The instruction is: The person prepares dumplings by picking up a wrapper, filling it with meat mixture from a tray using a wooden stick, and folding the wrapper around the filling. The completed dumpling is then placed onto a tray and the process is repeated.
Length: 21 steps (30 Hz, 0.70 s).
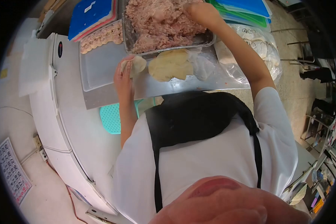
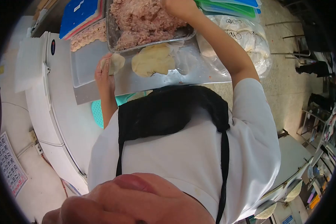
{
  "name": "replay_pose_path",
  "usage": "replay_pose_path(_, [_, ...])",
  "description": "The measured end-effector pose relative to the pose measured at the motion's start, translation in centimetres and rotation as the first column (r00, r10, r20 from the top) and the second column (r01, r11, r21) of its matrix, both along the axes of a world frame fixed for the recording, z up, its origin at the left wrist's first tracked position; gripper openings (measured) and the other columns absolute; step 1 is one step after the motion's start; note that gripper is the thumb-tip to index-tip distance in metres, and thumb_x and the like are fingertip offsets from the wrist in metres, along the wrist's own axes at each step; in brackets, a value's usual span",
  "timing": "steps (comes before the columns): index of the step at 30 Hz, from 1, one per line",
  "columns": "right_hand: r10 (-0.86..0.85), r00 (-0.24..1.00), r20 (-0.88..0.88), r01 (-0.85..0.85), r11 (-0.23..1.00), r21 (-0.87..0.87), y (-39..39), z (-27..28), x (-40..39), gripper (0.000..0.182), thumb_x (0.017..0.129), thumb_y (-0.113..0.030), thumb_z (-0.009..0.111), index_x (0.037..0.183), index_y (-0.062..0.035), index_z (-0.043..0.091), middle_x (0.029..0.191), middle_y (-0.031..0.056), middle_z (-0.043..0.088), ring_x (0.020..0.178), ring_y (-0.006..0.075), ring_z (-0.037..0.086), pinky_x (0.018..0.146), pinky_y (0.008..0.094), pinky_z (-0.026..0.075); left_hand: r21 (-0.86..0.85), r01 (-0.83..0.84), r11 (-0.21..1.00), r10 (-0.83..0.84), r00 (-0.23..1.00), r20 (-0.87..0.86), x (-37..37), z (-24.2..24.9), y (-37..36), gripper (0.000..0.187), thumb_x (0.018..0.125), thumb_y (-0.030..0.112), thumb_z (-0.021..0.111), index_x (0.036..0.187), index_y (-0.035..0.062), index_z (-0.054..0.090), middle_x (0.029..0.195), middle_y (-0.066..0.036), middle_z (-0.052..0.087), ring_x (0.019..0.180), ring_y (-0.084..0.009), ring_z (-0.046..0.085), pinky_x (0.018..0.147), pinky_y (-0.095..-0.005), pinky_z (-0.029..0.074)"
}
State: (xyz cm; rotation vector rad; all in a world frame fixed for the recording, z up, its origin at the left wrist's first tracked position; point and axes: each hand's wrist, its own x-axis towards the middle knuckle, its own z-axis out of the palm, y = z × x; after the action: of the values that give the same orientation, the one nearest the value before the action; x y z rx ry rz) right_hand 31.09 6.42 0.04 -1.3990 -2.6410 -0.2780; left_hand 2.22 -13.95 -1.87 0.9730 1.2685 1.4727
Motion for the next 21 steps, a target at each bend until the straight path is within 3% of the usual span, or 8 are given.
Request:
replay_pose_path(1, [0.012, 1.0, -0.012, -0.012, 1.0, -0.023, -0.8, -0.4, 0.0, 0.014, 0.081, -0.015, 0.051, 0.09, -0.0092, 0.061, 0.087, 0.0092, 0.065, 0.078, 0.0273, 0.065, 0.063, 0.0405, 0.053, 0.014, 0.023, 1.0, -0.023, 1.0, -0.001, 0.2, -0.1, 0.7, 0.025, 0.091, 0.009, 0.056, 0.113, -0.002, 0.058, 0.112, -0.01, 0.06, 0.105, -0.0181, 0.056, 0.093, -0.0308, 0.044])
replay_pose_path(5, [0.276, 0.957, -0.089, -0.282, 0.957, -0.066, -5.4, -2.4, -0.1, 0.015, 0.078, -0.014, 0.054, 0.084, -0.0059, 0.064, 0.087, 0.0128, 0.066, 0.076, 0.0283, 0.066, 0.064, 0.0404, 0.054, 0.083, 0.037, 0.996, -0.043, 0.996, 0.079, 1.8, 0.1, 2.6, 0.027, 0.091, 0.009, 0.055, 0.115, -0.004, 0.056, 0.115, -0.012, 0.059, 0.106, -0.0207, 0.056, 0.093, -0.032, 0.044])
replay_pose_path(9, [0.298, 0.954, 0.042, -0.289, 0.946, -0.147, -5.6, -2.2, 1.8, 0.014, 0.082, -0.016, 0.052, 0.084, -0.0078, 0.063, 0.079, 0.0094, 0.063, 0.073, 0.0287, 0.065, 0.061, 0.0392, 0.052, 0.054, 0.13, 0.99, -0.133, 0.99, 0.052, 2.8, 0.4, 2.6, 0.025, 0.092, 0.013, 0.053, 0.11, -0.0023, 0.061, 0.108, -0.009, 0.063, 0.1, -0.0156, 0.058, 0.09, -0.0279, 0.044])
replay_pose_path(12, [0.203, 0.954, 0.219, -0.191, 0.979, -0.075, -6.4, 6.3, 2.6, 0.015, 0.081, -0.019, 0.054, 0.08, -0.0079, 0.065, 0.074, 0.0104, 0.063, 0.071, 0.0288, 0.065, 0.06, 0.0388, 0.052, -0.018, 0.259, 0.966, -0.258, 0.965, 0.035, 2.5, 0.1, 1.8, 0.027, 0.093, 0.016, 0.051, 0.109, -0.0029, 0.061, 0.105, -0.009, 0.064, 0.097, -0.0156, 0.059, 0.089, -0.0279, 0.045])
replay_pose_path(15, [0.104, 0.984, 0.144, -0.118, 0.988, 0.094, -6.0, 9.6, 2.4, 0.017, 0.081, -0.022, 0.056, 0.077, -0.0077, 0.065, 0.073, 0.012, 0.063, 0.073, 0.0288, 0.065, 0.061, 0.0388, 0.051, -0.066, 0.296, 0.953, -0.292, 0.955, 0.057, 2.1, -0.8, 1.4, 0.027, 0.093, 0.017, 0.051, 0.109, -0.0025, 0.062, 0.104, -0.008, 0.064, 0.096, -0.0149, 0.059, 0.088, -0.0277, 0.045])
replay_pose_path(16, [0.118, 0.989, 0.091, -0.121, 0.992, 0.029, -6.1, 9.9, 1.6, 0.019, 0.082, -0.026, 0.057, 0.08, -0.0084, 0.065, 0.076, 0.013, 0.064, 0.075, 0.0291, 0.065, 0.062, 0.0397, 0.051, -0.073, 0.297, 0.952, -0.293, 0.954, 0.063, 2.0, -1.0, 1.2, 0.026, 0.093, 0.016, 0.051, 0.109, -0.0021, 0.062, 0.105, -0.008, 0.064, 0.096, -0.0146, 0.059, 0.088, -0.0274, 0.045])
replay_pose_path(19, [0.168, 0.984, -0.063, -0.179, 0.947, -0.268, -4.4, 0.7, -0.2, 0.021, 0.081, -0.027, 0.057, 0.081, -0.0075, 0.064, 0.079, 0.013, 0.065, 0.076, 0.0301, 0.065, 0.064, 0.041, 0.051, -0.124, 0.319, 0.94, -0.324, 0.946, -0.026, 1.8, -0.8, 1.0, 0.024, 0.093, 0.014, 0.052, 0.108, -0.0003, 0.063, 0.106, -0.006, 0.064, 0.096, -0.0135, 0.059, 0.087, -0.0264, 0.045])
replay_pose_path(21, [0.203, 0.979, 0.033, -0.192, 0.961, -0.198, -3.6, -0.8, -0.2, 0.017, 0.08, -0.024, 0.056, 0.081, -0.0082, 0.064, 0.082, 0.0121, 0.065, 0.077, 0.0299, 0.065, 0.064, 0.0419, 0.051, -0.145, 0.356, 0.923, -0.37, 0.925, -0.086, 1.8, -0.7, 1.1, 0.023, 0.092, 0.013, 0.052, 0.108, 0.0007, 0.064, 0.106, -0.005, 0.064, 0.097, -0.0131, 0.058, 0.087, -0.026, 0.044])
